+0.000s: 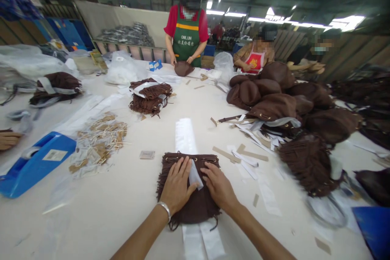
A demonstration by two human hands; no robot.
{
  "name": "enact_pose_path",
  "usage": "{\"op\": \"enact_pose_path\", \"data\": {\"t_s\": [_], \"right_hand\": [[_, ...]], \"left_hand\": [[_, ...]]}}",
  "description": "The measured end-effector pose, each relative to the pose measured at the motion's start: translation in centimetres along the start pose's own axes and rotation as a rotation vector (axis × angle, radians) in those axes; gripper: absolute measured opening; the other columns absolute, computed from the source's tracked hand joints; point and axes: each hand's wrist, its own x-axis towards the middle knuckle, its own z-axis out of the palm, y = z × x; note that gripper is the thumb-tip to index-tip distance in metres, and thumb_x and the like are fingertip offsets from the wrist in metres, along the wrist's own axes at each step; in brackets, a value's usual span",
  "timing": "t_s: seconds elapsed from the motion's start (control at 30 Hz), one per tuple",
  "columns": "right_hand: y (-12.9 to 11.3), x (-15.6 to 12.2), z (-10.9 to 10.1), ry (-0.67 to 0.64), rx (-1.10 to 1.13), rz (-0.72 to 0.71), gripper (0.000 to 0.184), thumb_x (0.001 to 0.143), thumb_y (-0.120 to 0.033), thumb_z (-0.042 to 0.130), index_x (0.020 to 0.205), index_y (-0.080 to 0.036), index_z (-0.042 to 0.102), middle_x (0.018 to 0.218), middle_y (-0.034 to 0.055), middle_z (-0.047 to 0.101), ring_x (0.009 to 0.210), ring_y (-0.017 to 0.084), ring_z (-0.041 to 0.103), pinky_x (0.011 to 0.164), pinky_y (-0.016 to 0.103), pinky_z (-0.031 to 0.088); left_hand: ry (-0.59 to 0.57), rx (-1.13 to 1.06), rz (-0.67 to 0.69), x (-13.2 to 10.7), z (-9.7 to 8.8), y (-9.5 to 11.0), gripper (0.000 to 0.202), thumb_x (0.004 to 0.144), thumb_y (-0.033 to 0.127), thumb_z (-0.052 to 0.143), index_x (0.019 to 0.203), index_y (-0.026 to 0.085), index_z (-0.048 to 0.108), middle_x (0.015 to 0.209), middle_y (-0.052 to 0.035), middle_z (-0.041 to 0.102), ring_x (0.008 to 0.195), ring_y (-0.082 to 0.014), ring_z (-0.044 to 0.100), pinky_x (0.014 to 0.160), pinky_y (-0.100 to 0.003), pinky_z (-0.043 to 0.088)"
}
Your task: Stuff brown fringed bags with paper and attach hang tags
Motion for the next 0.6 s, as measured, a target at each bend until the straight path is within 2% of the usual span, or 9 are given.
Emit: {"op": "enact_pose_path", "data": {"t_s": [0.07,0.13,0.2,0.27,0.33,0.4,0.6], "right_hand": [[1.5,2.4,-2.0,0.031,0.015,0.062,0.031,0.094,-0.014,0.041,0.117,-0.020,0.061,0.123,0.0087,0.063,0.116,0.020,0.056,0.100,0.037,0.046],[2.8,5.3,-3.8,-0.012,-0.006,0.117,0.027,0.093,-0.015,0.043,0.110,-0.020,0.063,0.109,0.0068,0.068,0.104,0.019,0.061,0.093,0.035,0.047],[3.7,7.7,-4.8,-0.173,-0.024,0.099,0.021,0.092,-0.016,0.048,0.102,-0.021,0.065,0.098,0.0041,0.070,0.095,0.018,0.063,0.085,0.031,0.048],[4.2,9.1,-4.8,-0.332,-0.058,0.033,0.016,0.091,-0.017,0.051,0.095,-0.022,0.066,0.091,0.0021,0.069,0.089,0.017,0.063,0.079,0.027,0.046],[4.1,9.4,-4.4,-0.417,-0.141,-0.044,0.013,0.091,-0.018,0.053,0.091,-0.021,0.066,0.089,0.0029,0.068,0.088,0.018,0.062,0.076,0.028,0.045],[3.9,9.1,-3.9,-0.449,-0.223,-0.103,0.010,0.091,-0.020,0.056,0.091,-0.020,0.065,0.090,0.0052,0.067,0.088,0.020,0.060,0.075,0.029,0.044],[4.4,8.7,-3.2,-0.457,-0.225,-0.100,0.010,0.094,-0.018,0.052,0.090,-0.019,0.061,0.089,0.0053,0.063,0.088,0.020,0.057,0.074,0.029,0.043]], "left_hand": [[-0.001,0.008,0.002,0.0,0.0,0.0,0.072,0.094,0.049,0.046,0.153,0.019,0.017,0.159,-0.0087,0.021,0.146,-0.0281,0.019,0.116,-0.049,0.025],[-0.005,0.016,0.001,0.1,-0.1,0.0,0.072,0.094,0.048,0.045,0.153,0.019,0.016,0.159,-0.0085,0.021,0.146,-0.0277,0.019,0.116,-0.048,0.025],[-0.016,0.022,-0.007,0.2,0.0,0.0,0.072,0.095,0.048,0.044,0.153,0.019,0.015,0.159,-0.0083,0.021,0.146,-0.0272,0.018,0.117,-0.048,0.024],[-0.035,0.025,-0.016,0.2,0.2,-0.1,0.072,0.095,0.049,0.044,0.153,0.019,0.014,0.159,-0.0079,0.020,0.147,-0.0265,0.017,0.118,-0.047,0.023],[-0.050,0.026,-0.027,0.3,0.5,-0.1,0.073,0.094,0.049,0.044,0.153,0.018,0.014,0.160,-0.0077,0.019,0.147,-0.0264,0.016,0.118,-0.047,0.022],[-0.056,0.025,-0.034,0.4,0.6,-0.2,0.074,0.094,0.049,0.045,0.153,0.017,0.015,0.160,-0.0080,0.019,0.147,-0.0268,0.016,0.118,-0.047,0.022],[-0.070,0.029,-0.030,0.7,0.6,-0.2,0.075,0.093,0.050,0.045,0.153,0.017,0.015,0.159,-0.0087,0.020,0.146,-0.0273,0.018,0.118,-0.046,0.023]]}}
